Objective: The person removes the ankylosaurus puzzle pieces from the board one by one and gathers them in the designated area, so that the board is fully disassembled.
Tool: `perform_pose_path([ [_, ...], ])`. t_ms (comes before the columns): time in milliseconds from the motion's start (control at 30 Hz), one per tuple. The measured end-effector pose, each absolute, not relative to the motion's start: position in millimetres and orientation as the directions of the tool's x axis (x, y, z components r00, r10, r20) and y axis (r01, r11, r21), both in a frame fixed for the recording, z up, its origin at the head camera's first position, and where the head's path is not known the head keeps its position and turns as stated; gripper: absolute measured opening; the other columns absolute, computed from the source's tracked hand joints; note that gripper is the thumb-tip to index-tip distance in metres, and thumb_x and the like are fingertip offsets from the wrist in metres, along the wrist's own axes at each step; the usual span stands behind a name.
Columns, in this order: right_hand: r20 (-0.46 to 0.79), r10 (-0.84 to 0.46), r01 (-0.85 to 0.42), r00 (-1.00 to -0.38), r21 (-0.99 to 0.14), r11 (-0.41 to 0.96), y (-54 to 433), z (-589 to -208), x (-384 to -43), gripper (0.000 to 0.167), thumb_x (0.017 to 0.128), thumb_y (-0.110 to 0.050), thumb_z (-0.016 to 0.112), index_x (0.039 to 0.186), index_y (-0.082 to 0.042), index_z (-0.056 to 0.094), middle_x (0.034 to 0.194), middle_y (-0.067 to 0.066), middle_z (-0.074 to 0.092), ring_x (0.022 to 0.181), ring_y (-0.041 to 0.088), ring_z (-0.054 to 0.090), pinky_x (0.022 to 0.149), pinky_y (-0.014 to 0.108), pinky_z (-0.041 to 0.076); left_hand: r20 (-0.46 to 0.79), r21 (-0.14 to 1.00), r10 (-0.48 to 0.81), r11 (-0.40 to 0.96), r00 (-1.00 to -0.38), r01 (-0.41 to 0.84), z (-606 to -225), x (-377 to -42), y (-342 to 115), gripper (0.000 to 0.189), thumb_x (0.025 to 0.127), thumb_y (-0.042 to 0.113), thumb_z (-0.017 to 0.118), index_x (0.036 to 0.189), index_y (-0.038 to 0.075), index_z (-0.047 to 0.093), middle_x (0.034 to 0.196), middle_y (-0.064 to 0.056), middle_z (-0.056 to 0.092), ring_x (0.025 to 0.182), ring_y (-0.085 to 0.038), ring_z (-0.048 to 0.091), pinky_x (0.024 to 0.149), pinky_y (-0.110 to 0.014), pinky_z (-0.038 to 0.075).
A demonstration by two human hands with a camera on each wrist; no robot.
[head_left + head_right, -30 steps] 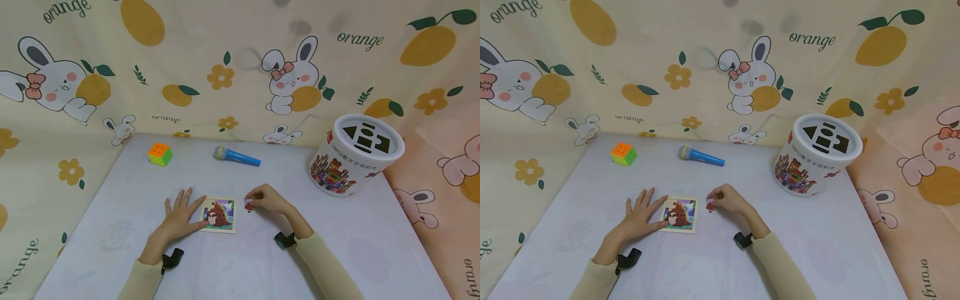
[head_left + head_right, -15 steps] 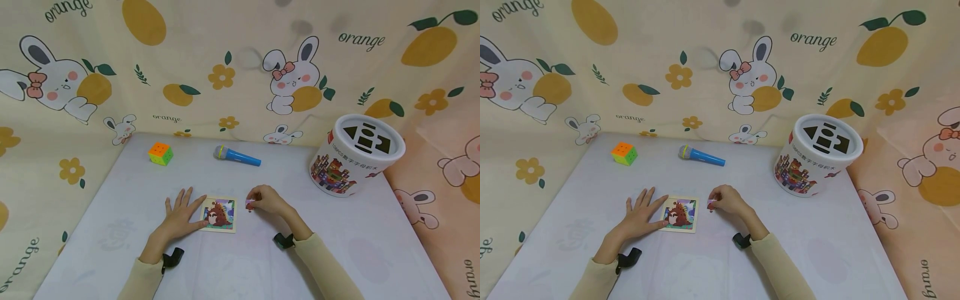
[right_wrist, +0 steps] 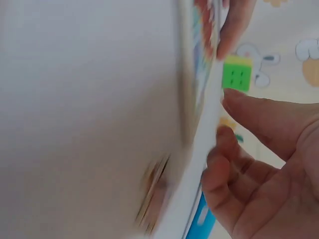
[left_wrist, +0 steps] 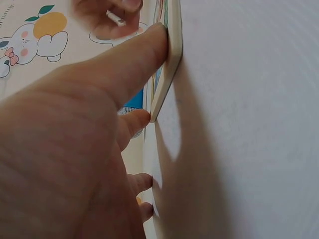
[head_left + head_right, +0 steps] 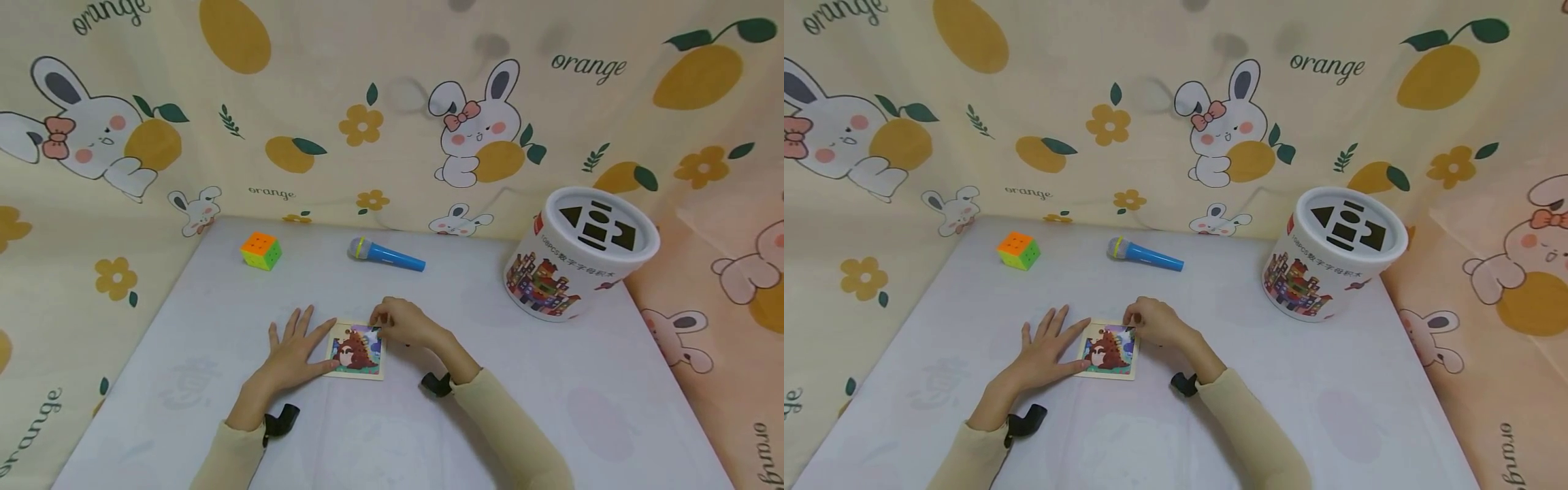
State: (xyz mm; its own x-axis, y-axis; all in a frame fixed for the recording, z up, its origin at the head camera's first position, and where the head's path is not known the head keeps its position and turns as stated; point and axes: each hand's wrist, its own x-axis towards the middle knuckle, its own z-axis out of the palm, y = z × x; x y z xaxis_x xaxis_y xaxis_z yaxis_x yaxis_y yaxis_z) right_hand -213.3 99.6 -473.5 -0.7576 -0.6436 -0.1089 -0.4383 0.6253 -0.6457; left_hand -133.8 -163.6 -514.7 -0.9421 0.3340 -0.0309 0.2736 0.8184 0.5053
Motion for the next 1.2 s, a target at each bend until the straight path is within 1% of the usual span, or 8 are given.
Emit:
perform_pose_path([
  [100, -0.131, -0.679, -0.426, -0.722, -0.690, 0.585, 82, -473, -217, 0.015, 0.090, -0.003, 0.071, 0.105, -0.006, 0.073, 0.092, 0.003, 0.060, 0.083, 0.016, 0.054, 0.071, 0.027, 0.048, -0.026, 0.506, 0.338, 0.816, -0.941, 0.279, -514, -134, -164, 0.078, 0.087, 0.051, 0.071, 0.152, 0.019, 0.043, 0.162, -0.027, 0.012, 0.147, -0.051, 0.004, 0.103, -0.080, -0.006],
  [200, -0.152, -0.692, -0.413, -0.705, -0.705, 0.576, 69, -474, -220, 0.016, 0.091, -0.005, 0.071, 0.107, -0.006, 0.072, 0.093, 0.003, 0.062, 0.084, 0.015, 0.054, 0.072, 0.025, 0.048, -0.024, 0.508, 0.341, 0.814, -0.940, 0.282, -512, -133, -164, 0.078, 0.087, 0.051, 0.071, 0.152, 0.019, 0.044, 0.162, -0.028, 0.013, 0.147, -0.052, 0.005, 0.102, -0.080, -0.006],
  [433, -0.195, -0.692, -0.376, -0.695, -0.722, 0.581, 54, -478, -221, 0.015, 0.090, -0.002, 0.072, 0.104, -0.005, 0.072, 0.094, 0.006, 0.062, 0.084, 0.014, 0.054, 0.073, 0.024, 0.049, -0.038, 0.502, 0.341, 0.819, -0.939, 0.277, -511, -133, -164, 0.078, 0.088, 0.050, 0.071, 0.152, 0.018, 0.043, 0.162, -0.027, 0.012, 0.147, -0.051, 0.004, 0.102, -0.080, -0.006],
  [733, -0.190, -0.690, -0.408, -0.698, -0.687, 0.602, 48, -482, -219, 0.012, 0.088, -0.001, 0.074, 0.099, -0.006, 0.072, 0.088, 0.003, 0.059, 0.077, 0.013, 0.053, 0.067, 0.022, 0.047, -0.016, 0.516, 0.342, 0.808, -0.940, 0.285, -510, -132, -163, 0.076, 0.087, 0.048, 0.072, 0.151, 0.017, 0.045, 0.162, -0.028, 0.014, 0.147, -0.052, 0.005, 0.102, -0.081, -0.006],
  [933, -0.187, -0.702, -0.438, -0.687, -0.665, 0.605, 47, -480, -219, 0.012, 0.087, 0.000, 0.075, 0.096, -0.005, 0.070, 0.088, 0.003, 0.059, 0.078, 0.013, 0.052, 0.067, 0.022, 0.045, -0.013, 0.514, 0.340, 0.809, -0.940, 0.286, -511, -133, -164, 0.076, 0.087, 0.049, 0.071, 0.151, 0.017, 0.045, 0.162, -0.028, 0.014, 0.147, -0.052, 0.006, 0.102, -0.081, -0.005],
  [1067, -0.189, -0.705, -0.449, -0.684, -0.652, 0.611, 47, -479, -219, 0.012, 0.086, -0.001, 0.075, 0.096, -0.006, 0.070, 0.092, 0.004, 0.055, 0.082, 0.014, 0.050, 0.069, 0.024, 0.044, -0.021, 0.513, 0.340, 0.811, -0.940, 0.281, -512, -133, -164, 0.077, 0.087, 0.050, 0.071, 0.152, 0.017, 0.044, 0.162, -0.028, 0.013, 0.147, -0.051, 0.005, 0.102, -0.080, -0.006],
  [1200, -0.183, -0.703, -0.456, -0.688, -0.645, 0.614, 49, -480, -219, 0.014, 0.086, -0.003, 0.077, 0.097, -0.008, 0.070, 0.095, 0.004, 0.052, 0.087, 0.015, 0.049, 0.075, 0.027, 0.045, -0.028, 0.514, 0.336, 0.813, -0.941, 0.275, -510, -133, -163, 0.077, 0.087, 0.050, 0.071, 0.151, 0.017, 0.044, 0.162, -0.028, 0.013, 0.147, -0.051, 0.005, 0.102, -0.080, -0.006],
])
